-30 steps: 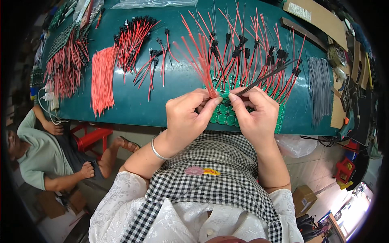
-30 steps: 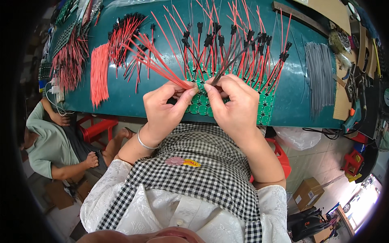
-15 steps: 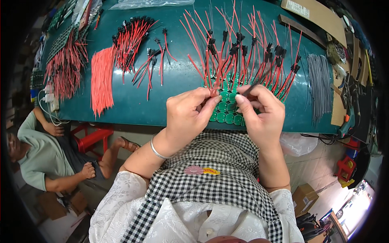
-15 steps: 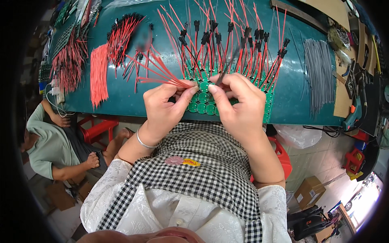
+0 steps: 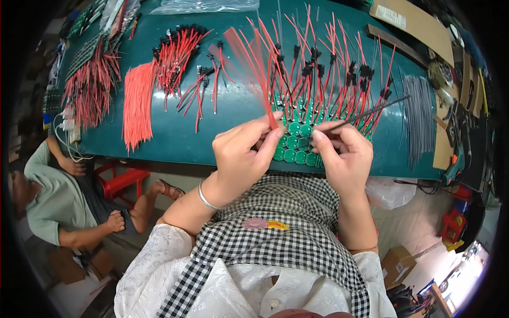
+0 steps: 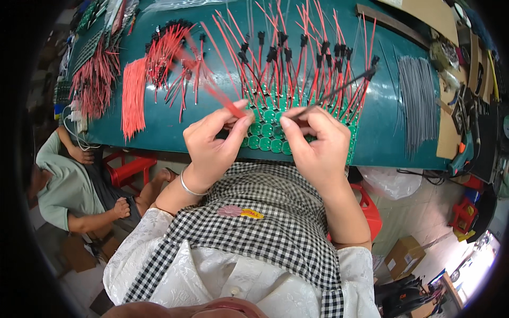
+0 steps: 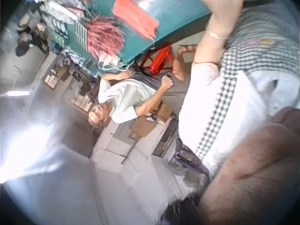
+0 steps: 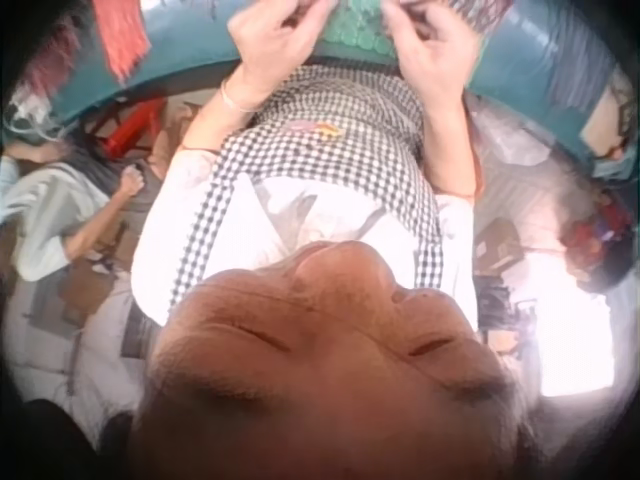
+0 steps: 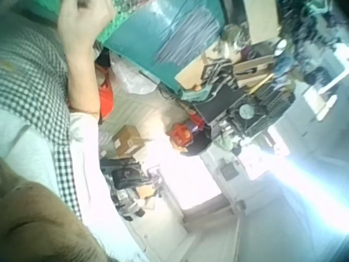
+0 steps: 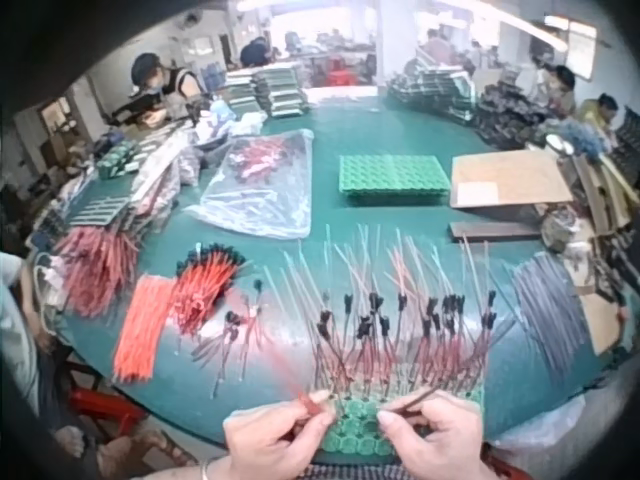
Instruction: The recorder is manually inserting wired connectors into a multi-unit LED circuit board panel.
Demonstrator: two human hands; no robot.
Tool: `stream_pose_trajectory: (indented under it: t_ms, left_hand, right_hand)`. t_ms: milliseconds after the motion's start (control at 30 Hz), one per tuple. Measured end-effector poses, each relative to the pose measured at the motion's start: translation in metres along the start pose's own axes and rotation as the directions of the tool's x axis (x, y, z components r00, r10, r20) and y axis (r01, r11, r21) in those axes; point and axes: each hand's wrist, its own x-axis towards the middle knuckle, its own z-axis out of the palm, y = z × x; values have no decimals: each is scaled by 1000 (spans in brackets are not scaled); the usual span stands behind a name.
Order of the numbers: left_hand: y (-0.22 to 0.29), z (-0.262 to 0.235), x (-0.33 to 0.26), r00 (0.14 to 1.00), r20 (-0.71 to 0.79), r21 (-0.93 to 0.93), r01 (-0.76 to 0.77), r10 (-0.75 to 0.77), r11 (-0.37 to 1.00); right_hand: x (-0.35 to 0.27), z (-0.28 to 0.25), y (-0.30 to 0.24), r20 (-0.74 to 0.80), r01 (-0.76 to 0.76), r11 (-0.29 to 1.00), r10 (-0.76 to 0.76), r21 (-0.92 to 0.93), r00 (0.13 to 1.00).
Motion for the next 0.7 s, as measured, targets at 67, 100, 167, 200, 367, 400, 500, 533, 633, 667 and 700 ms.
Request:
stream_pose_trajectory:
  t_ms: [67,100,167,200,367,400,500,533,633,667,700]
  left_hand:
    - [4,-18,-3,999,-33,16,-23,23,1000]
    - [4,-28,-7,998,-45,9,-44,44,999]
    - [3,-54,-7,996,-58,12,-67,67,998]
    - [3,-64,-5,996,-64,12,-68,68,998]
    - [-31,-89,-32,981,-179,33,77,-70,996]
    - [-40,-86,-34,979,-197,11,49,-46,999]
    - [-51,-74,-43,984,-176,21,36,-31,999]
    - [-51,-72,-41,984,-176,30,24,-19,999]
    - [-51,-73,-39,985,-175,32,14,-8,999]
    - [-51,-75,-39,983,-182,48,-4,13,999]
    - [-50,-73,-41,982,-188,63,-25,36,998]
  right_hand:
    - [-4,0,-9,46,15,999,-14,-39,999]
    - [-10,-3,-17,20,-19,999,20,-49,1000]
    - [-25,-17,-27,-49,-38,999,37,-17,998]
    - [-35,-31,-24,-123,-55,998,57,19,991]
    - [-31,-114,19,-484,-74,997,57,-16,873]
    - [-29,-124,34,-525,9,1000,1,15,851]
    - [-20,-137,60,-574,152,986,-85,69,814]
    - [-21,-132,58,-604,127,992,-97,8,791]
    - [-20,-119,45,-591,146,983,-185,-113,785]
    - [-20,-117,48,-591,148,980,-197,-131,783]
    - [-20,-114,48,-592,149,978,-208,-148,779]
